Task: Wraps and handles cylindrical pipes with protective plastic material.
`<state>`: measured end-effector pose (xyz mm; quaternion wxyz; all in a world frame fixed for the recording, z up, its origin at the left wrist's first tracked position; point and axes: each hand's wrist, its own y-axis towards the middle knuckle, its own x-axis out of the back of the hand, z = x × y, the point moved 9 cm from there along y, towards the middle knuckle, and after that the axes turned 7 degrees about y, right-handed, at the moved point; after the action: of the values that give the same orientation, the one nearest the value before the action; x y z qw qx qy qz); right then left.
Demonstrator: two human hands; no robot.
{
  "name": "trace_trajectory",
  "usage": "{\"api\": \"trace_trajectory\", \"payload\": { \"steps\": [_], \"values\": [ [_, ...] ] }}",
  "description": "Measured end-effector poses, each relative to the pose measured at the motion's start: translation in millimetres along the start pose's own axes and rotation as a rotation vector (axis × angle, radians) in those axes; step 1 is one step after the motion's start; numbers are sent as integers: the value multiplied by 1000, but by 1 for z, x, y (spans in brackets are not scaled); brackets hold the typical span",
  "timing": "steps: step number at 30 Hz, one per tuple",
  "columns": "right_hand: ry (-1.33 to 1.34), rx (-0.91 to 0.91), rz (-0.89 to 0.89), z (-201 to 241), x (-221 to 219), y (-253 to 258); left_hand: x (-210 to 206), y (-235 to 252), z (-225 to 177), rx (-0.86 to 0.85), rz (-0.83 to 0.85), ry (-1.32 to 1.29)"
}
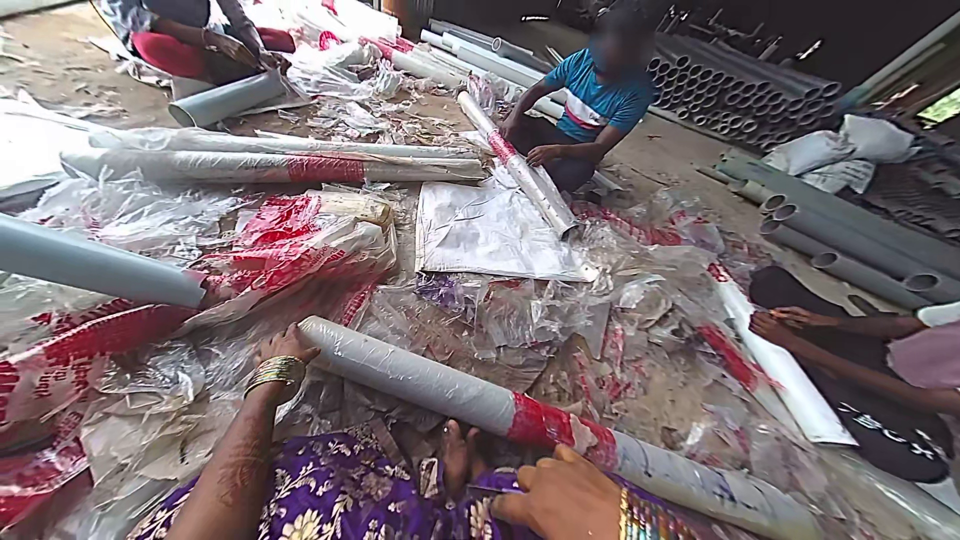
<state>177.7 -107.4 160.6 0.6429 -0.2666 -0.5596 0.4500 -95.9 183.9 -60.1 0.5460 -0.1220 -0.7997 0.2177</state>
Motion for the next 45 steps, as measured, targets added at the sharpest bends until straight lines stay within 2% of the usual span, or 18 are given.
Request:
{"api": "trace_trajectory", "payload": {
  "steps": [6, 10, 22, 45],
  "values": [
    [16, -8, -5, -6, -8, -7, -36, -47, -49, -93, 167, 312],
    [9, -5, 2, -8, -14, -10, -52, -61, -71, -152, 198, 353],
    [8, 42, -47, -7, -17, -19, -40, -44, -70, -192, 185, 361],
    [-3, -15, -20, -8, -12, -4, -25, -38, -66, -178, 140, 290]
  ]
}}
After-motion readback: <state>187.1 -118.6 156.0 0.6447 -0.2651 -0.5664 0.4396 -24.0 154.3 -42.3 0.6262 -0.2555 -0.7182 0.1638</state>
